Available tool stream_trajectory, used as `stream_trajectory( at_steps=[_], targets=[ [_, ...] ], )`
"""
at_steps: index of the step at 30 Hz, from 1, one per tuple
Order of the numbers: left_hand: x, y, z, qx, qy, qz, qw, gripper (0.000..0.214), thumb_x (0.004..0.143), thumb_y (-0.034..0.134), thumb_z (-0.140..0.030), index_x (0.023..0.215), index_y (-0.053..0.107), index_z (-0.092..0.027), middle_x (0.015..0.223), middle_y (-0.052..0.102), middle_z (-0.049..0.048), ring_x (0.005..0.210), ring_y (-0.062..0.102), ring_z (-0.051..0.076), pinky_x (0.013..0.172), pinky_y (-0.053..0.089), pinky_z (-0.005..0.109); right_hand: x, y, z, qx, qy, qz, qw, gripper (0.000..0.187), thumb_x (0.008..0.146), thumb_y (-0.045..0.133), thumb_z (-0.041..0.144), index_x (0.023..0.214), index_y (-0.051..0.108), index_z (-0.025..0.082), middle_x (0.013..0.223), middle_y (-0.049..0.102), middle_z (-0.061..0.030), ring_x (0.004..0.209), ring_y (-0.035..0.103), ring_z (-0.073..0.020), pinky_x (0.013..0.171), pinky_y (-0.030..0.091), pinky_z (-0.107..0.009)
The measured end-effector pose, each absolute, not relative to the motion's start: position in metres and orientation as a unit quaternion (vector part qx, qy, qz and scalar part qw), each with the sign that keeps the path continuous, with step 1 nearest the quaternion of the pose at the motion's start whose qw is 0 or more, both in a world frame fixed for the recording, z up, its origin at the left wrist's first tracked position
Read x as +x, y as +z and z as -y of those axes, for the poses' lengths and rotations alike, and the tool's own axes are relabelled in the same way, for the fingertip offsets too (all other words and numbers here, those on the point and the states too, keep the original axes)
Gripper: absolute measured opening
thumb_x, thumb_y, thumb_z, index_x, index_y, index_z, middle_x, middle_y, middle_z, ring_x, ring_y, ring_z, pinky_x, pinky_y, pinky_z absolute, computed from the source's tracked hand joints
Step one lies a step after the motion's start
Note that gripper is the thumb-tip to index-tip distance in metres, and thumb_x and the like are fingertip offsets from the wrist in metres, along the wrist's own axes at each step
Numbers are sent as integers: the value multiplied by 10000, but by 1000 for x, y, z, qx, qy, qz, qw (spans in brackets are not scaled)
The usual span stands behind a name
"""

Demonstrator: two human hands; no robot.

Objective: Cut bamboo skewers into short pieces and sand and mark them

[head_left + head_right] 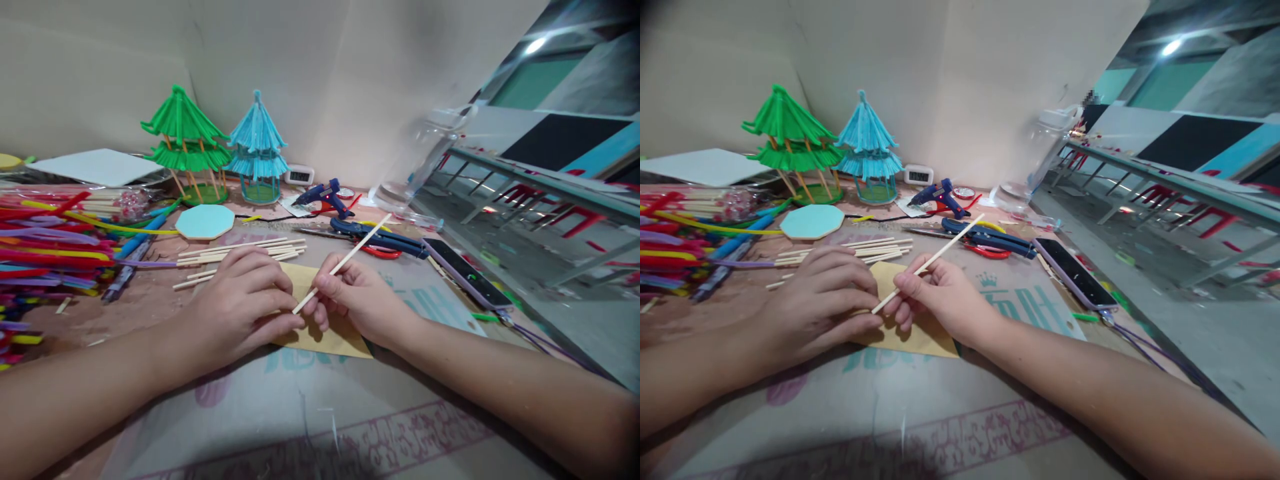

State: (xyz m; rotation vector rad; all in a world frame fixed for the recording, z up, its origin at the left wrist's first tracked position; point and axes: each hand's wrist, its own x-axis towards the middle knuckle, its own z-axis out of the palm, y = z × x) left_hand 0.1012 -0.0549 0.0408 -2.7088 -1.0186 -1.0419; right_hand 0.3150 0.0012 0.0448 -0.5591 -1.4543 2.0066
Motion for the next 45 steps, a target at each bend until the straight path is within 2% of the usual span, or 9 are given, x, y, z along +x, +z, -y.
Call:
stream_trajectory(
  at_steps=[4, 10, 14, 17, 21, 27, 31, 38, 45],
  targets=[
    [102, 45, 57, -878, -342, 333, -20, 140, 969, 559, -190, 917, 687, -212, 910, 658, 16, 921, 551, 189, 967, 375, 433, 315, 46, 1, -210, 748, 555, 298, 323, 853, 772, 397, 822, 524, 191, 676, 752, -2, 539, 686, -109, 526, 583, -214],
    [102, 43, 53, -883, -336, 319, -75, 205, 991, 487, -155, 865, 645, -188, 916, 655, 27, 954, 546, 184, 938, 396, 373, 316, 46, 1, -207, 746, 558, 300, 331, 856, 765, 406, 822, 514, 194, 675, 757, -11, 549, 700, -122, 527, 590, -228],
    [102, 40, 49, -884, -343, 307, -83, 194, 981, 476, -119, 894, 635, -189, 922, 651, 37, 934, 557, 181, 878, 416, 341, 316, 46, -1, -203, 743, 562, 301, 317, 869, 754, 398, 819, 516, 195, 682, 757, -15, 549, 696, -120, 530, 590, -230],
    [101, 39, 49, -882, -346, 308, -83, 159, 990, 514, -153, 922, 650, -197, 925, 650, 28, 908, 551, 169, 851, 407, 324, 316, 46, -1, -208, 739, 565, 302, 322, 865, 755, 411, 821, 517, 197, 677, 752, -10, 549, 695, -123, 525, 587, -230],
    [101, 41, 51, -882, -332, 321, -93, 123, 980, 569, -216, 911, 671, -205, 935, 639, 21, 934, 548, 179, 883, 384, 342, 317, 47, 0, -212, 739, 565, 300, 317, 871, 751, 404, 825, 517, 195, 676, 749, -4, 546, 692, -116, 533, 584, -222],
    [101, 44, 54, -881, -330, 320, -113, 172, 999, 496, -160, 987, 660, -213, 973, 616, 22, 962, 517, 178, 898, 383, 346, 317, 47, 0, -215, 738, 565, 300, 314, 875, 746, 403, 832, 513, 197, 673, 743, -1, 549, 687, -118, 534, 582, -227],
    [102, 44, 54, -885, -325, 315, -109, 206, 998, 450, -138, 939, 642, -183, 966, 613, 41, 970, 515, 183, 927, 388, 364, 316, 47, 0, -222, 733, 570, 298, 329, 861, 755, 421, 828, 513, 200, 673, 739, -2, 550, 685, -122, 533, 585, -235],
    [104, 47, 54, -884, -327, 318, -98, 162, 949, 514, -146, 897, 662, -184, 917, 633, 43, 931, 539, 188, 914, 402, 382, 316, 49, 1, -223, 734, 569, 295, 332, 850, 766, 425, 828, 523, 200, 662, 739, 2, 548, 685, -116, 537, 583, -224],
    [103, 47, 55, -890, -327, 307, -83, 209, 935, 479, -101, 892, 671, -174, 907, 642, 48, 927, 542, 192, 925, 406, 385, 315, 47, 0, -219, 734, 571, 294, 345, 846, 768, 434, 829, 518, 197, 659, 743, -4, 544, 689, -119, 534, 584, -226]
  ],
)
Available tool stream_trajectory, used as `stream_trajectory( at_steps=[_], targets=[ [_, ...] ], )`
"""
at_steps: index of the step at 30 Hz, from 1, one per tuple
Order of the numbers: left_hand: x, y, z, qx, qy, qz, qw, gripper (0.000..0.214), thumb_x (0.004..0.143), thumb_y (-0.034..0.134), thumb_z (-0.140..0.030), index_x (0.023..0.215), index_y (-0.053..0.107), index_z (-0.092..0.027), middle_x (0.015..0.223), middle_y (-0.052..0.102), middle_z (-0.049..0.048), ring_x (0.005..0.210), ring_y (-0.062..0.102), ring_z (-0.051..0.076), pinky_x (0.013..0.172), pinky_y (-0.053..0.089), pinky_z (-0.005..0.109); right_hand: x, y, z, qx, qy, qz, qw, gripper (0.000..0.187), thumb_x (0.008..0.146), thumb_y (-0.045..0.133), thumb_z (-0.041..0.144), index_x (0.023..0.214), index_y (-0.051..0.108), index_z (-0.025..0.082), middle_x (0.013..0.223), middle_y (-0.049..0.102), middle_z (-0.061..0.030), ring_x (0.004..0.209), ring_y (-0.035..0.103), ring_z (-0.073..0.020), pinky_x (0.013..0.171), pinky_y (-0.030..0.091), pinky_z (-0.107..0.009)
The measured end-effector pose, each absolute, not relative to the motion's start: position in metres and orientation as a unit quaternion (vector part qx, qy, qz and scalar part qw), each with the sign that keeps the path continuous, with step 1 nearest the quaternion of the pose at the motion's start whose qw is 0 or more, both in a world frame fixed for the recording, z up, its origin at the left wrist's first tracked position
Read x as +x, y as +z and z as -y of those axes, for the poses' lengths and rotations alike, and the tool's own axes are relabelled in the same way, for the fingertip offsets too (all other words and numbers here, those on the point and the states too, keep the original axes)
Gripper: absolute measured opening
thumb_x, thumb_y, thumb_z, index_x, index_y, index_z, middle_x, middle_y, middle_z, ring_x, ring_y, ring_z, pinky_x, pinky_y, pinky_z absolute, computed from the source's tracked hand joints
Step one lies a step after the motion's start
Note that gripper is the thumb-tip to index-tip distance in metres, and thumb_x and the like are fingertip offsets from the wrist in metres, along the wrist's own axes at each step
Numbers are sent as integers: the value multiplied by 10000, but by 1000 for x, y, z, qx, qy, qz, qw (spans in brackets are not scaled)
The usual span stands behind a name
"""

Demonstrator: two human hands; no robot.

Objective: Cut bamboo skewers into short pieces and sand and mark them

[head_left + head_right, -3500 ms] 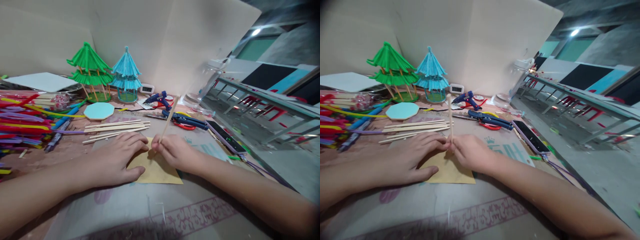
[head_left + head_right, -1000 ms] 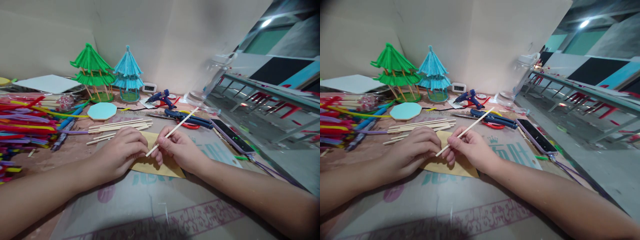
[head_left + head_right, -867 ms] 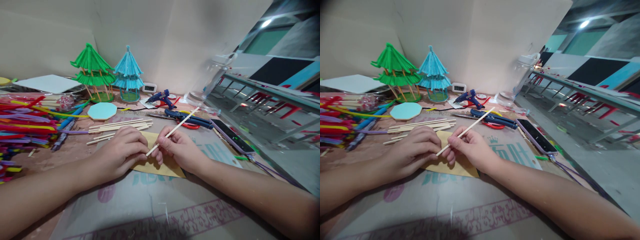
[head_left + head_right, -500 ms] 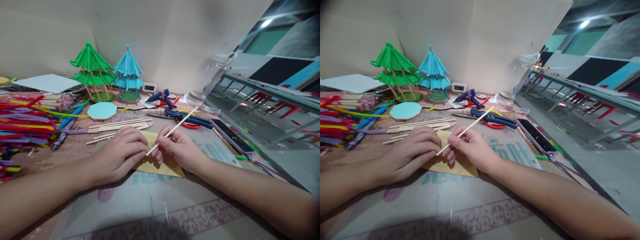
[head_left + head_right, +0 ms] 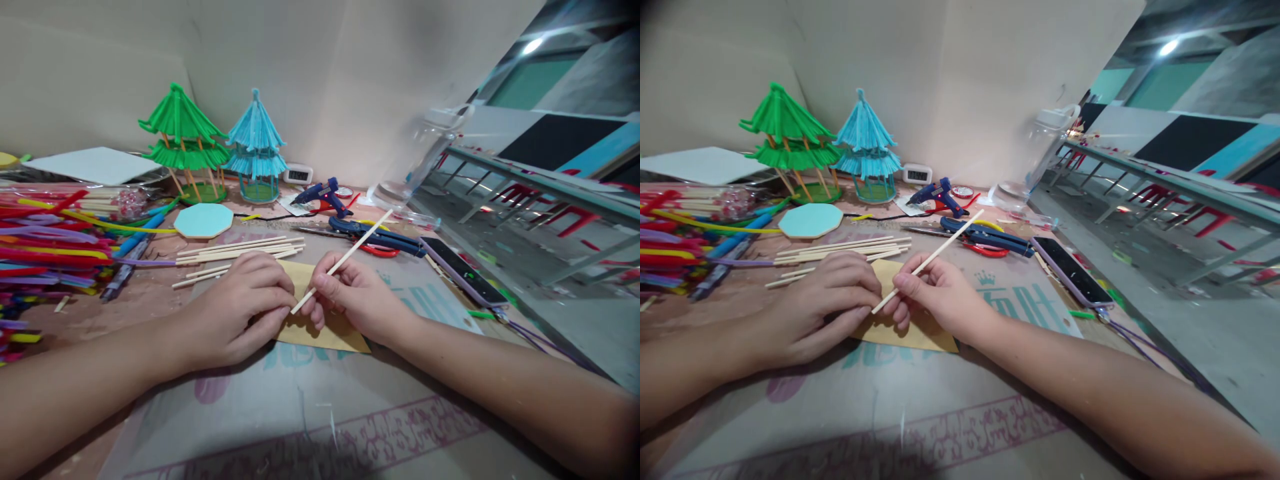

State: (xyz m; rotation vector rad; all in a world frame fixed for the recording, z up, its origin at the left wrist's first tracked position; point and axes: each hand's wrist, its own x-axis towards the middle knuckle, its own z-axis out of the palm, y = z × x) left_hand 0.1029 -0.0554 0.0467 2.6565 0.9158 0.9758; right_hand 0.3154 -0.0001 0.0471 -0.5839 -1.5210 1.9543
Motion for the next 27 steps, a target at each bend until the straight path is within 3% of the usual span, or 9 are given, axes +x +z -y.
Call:
stream_trajectory(
  at_steps=[10, 27],
  targets=[
    [104, 48, 55, 891, 328, -307, 74, 184, 935, 519, -131, 914, 689, -199, 890, 658, 39, 902, 570, 191, 894, 424, 369, 316, 46, 0, -225, 734, 571, 290, 345, 846, 766, 440, 835, 521, 197, 664, 743, -11, 543, 685, -127, 531, 584, -239],
    [103, 46, 55, 904, 310, -290, 51, 191, 927, 517, -123, 942, 695, -192, 887, 656, 44, 917, 569, 196, 975, 405, 402, 315, 44, -1, -226, 731, 580, 281, 363, 848, 761, 457, 836, 507, 197, 644, 738, -3, 521, 682, -120, 511, 578, -220]
  ],
)
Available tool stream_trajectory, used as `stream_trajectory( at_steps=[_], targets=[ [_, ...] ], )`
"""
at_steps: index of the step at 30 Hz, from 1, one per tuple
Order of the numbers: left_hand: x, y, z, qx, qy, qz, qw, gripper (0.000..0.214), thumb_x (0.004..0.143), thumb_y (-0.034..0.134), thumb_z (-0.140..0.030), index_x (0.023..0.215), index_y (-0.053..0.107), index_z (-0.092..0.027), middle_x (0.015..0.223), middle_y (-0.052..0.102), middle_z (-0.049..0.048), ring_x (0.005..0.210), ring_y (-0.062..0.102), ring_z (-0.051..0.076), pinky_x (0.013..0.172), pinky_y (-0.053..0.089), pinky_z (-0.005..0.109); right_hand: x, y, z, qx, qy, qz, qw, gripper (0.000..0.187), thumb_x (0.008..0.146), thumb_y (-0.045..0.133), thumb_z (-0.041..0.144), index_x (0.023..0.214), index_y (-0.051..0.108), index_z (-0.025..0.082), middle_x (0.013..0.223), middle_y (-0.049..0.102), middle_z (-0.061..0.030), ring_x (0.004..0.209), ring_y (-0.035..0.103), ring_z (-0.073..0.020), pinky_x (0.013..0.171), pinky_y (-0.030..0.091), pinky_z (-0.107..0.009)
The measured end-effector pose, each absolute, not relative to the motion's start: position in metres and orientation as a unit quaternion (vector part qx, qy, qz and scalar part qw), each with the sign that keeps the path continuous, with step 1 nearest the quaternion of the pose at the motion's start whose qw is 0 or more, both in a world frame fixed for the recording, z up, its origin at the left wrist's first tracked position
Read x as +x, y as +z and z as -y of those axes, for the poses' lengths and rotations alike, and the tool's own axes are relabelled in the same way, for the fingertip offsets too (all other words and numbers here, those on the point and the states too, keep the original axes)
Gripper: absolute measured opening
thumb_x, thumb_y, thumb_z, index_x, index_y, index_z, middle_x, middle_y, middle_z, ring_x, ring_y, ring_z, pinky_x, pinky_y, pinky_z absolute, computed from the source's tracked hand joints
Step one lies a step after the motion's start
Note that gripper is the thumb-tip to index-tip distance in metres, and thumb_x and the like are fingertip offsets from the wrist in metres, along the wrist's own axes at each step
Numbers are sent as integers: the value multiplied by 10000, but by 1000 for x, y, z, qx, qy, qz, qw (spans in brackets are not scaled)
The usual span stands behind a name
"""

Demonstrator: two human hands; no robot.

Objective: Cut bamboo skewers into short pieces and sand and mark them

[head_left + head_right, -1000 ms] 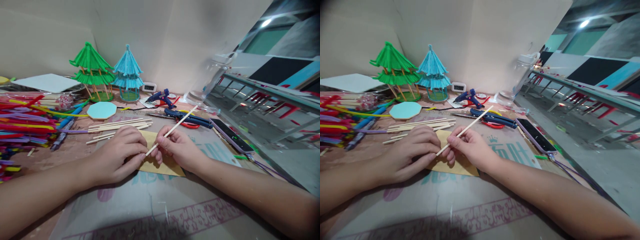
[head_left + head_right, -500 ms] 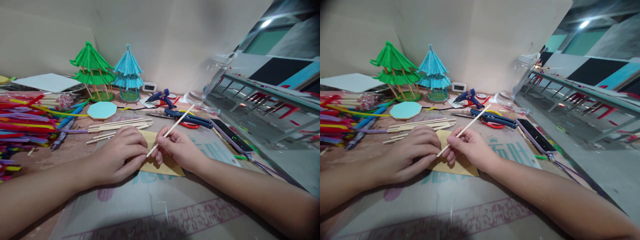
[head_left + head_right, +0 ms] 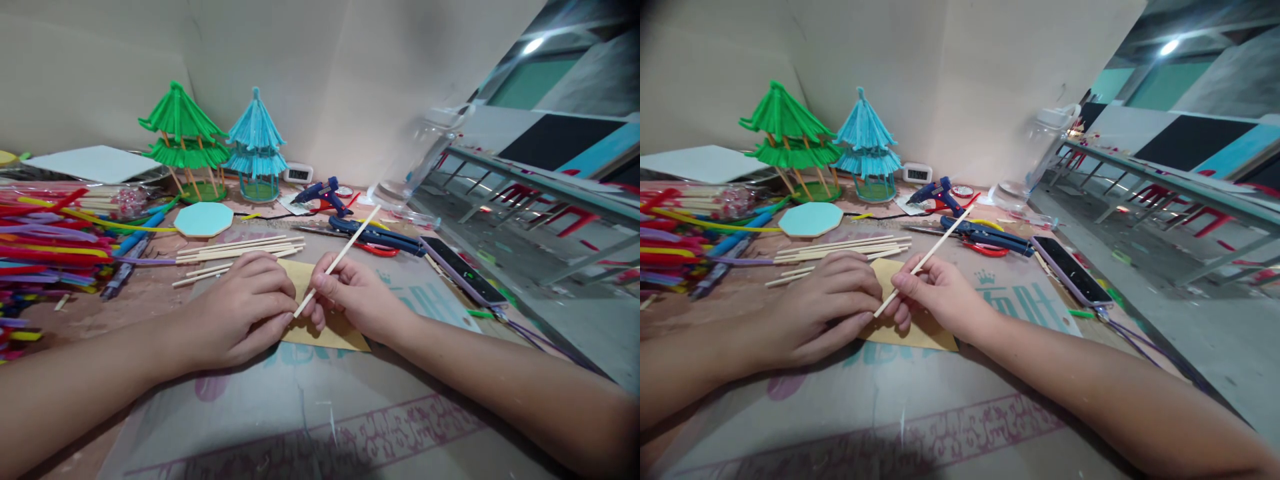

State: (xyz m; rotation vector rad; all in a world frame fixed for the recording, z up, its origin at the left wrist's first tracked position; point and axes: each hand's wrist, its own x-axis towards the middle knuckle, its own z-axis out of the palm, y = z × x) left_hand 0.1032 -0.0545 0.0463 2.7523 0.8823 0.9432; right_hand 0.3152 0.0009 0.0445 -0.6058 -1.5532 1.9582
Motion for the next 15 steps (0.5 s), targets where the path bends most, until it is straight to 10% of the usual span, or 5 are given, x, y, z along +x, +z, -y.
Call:
stream_trajectory(
  at_steps=[15],
  targets=[
    [104, 48, 55, 909, 302, -281, 61, 183, 914, 510, -96, 929, 673, -179, 889, 644, 40, 913, 558, 185, 989, 395, 398, 315, 40, -3, -212, 743, 576, 268, 364, 853, 756, 461, 843, 506, 197, 646, 738, -1, 531, 684, -116, 522, 574, -209]
  ],
)
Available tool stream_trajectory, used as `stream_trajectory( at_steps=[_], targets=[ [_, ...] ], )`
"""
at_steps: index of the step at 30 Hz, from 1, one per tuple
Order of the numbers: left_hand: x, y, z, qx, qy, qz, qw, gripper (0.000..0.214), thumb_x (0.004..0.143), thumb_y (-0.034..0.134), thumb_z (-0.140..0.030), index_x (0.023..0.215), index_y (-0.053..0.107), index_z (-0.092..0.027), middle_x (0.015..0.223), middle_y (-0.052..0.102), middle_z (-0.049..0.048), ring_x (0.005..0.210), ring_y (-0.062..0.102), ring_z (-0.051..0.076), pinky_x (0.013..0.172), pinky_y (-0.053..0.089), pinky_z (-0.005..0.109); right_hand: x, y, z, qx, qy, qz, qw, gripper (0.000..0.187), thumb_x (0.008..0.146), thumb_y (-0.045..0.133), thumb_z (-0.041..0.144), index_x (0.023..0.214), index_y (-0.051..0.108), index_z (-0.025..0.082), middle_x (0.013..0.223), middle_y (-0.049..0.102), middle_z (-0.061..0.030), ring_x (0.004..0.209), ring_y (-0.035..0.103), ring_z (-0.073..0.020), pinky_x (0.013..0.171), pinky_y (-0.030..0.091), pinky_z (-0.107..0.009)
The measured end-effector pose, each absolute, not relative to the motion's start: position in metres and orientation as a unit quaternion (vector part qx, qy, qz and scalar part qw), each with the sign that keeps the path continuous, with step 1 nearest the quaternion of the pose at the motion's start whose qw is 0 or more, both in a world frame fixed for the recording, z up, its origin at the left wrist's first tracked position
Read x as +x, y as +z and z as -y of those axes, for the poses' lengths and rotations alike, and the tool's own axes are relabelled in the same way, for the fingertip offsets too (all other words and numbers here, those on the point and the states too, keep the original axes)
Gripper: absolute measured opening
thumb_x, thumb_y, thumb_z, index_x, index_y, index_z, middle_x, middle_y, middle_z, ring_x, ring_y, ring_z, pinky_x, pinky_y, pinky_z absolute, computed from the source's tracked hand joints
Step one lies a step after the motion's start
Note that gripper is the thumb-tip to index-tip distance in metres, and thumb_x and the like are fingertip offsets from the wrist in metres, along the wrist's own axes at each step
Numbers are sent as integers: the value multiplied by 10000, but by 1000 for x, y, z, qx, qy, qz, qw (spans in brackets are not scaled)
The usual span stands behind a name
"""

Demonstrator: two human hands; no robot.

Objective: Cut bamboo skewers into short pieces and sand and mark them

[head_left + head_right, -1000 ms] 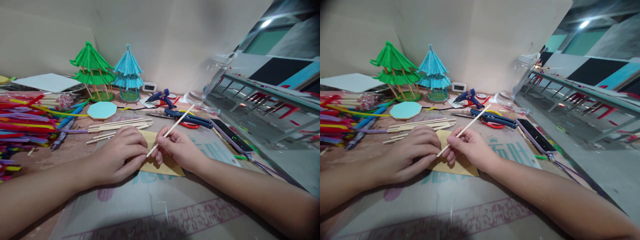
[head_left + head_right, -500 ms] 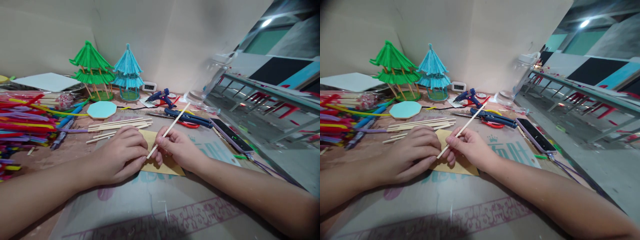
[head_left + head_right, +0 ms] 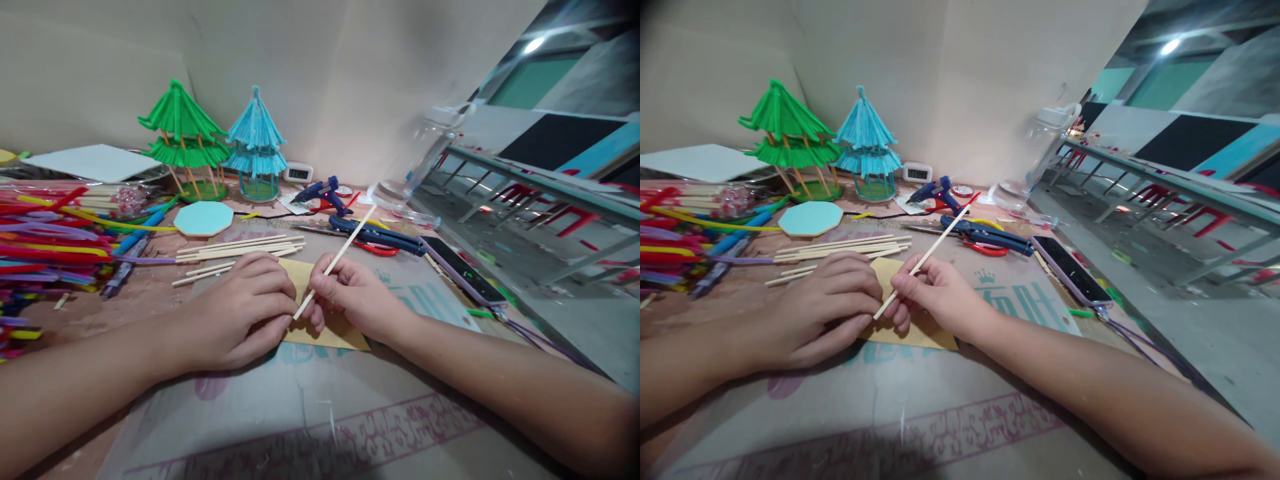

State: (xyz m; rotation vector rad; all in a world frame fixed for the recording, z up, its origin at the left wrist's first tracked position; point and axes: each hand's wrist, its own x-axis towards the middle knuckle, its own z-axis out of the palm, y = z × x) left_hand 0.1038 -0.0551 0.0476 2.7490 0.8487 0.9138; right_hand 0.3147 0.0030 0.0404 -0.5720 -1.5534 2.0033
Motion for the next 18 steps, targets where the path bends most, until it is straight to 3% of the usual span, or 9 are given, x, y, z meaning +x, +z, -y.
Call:
stream_trajectory(
  at_steps=[6, 10, 14, 18],
  targets=[
    [103, 44, 52, 904, 293, -308, 43, 168, 921, 519, -121, 930, 671, -192, 919, 649, 40, 946, 560, 198, 981, 400, 406, 318, 49, 4, -231, 691, 624, 283, 350, 894, 688, 502, 860, 485, 218, 626, 689, 23, 550, 664, -128, 532, 554, -231],
    [102, 38, 51, 886, 259, -383, 43, 229, 905, 598, -251, 1118, 663, -197, 1105, 637, 72, 1089, 559, 248, 999, 416, 442, 328, 61, 2, -271, 466, 763, 356, 239, 1005, 523, 396, 851, 536, 214, 682, 610, 21, 600, 587, -111, 571, 466, -219],
    [101, 33, 51, 877, 234, -414, 63, 489, 910, 618, -371, 1354, 556, -174, 1390, 536, 131, 1259, 504, 301, 1039, 435, 466, 333, 62, -6, -257, 295, 870, 299, 291, 1022, 443, 294, 779, 569, 192, 741, 602, -6, 672, 580, -126, 656, 447, -249],
    [101, 34, 52, 893, 222, -375, 112, 314, 1008, 483, -353, 1234, 649, -213, 1254, 648, 74, 1158, 580, 218, 1009, 470, 387, 332, 56, -8, -234, 247, 905, 257, 269, 1032, 410, 279, 832, 565, 188, 735, 640, -8, 664, 600, -133, 648, 441, -247]
  ],
)
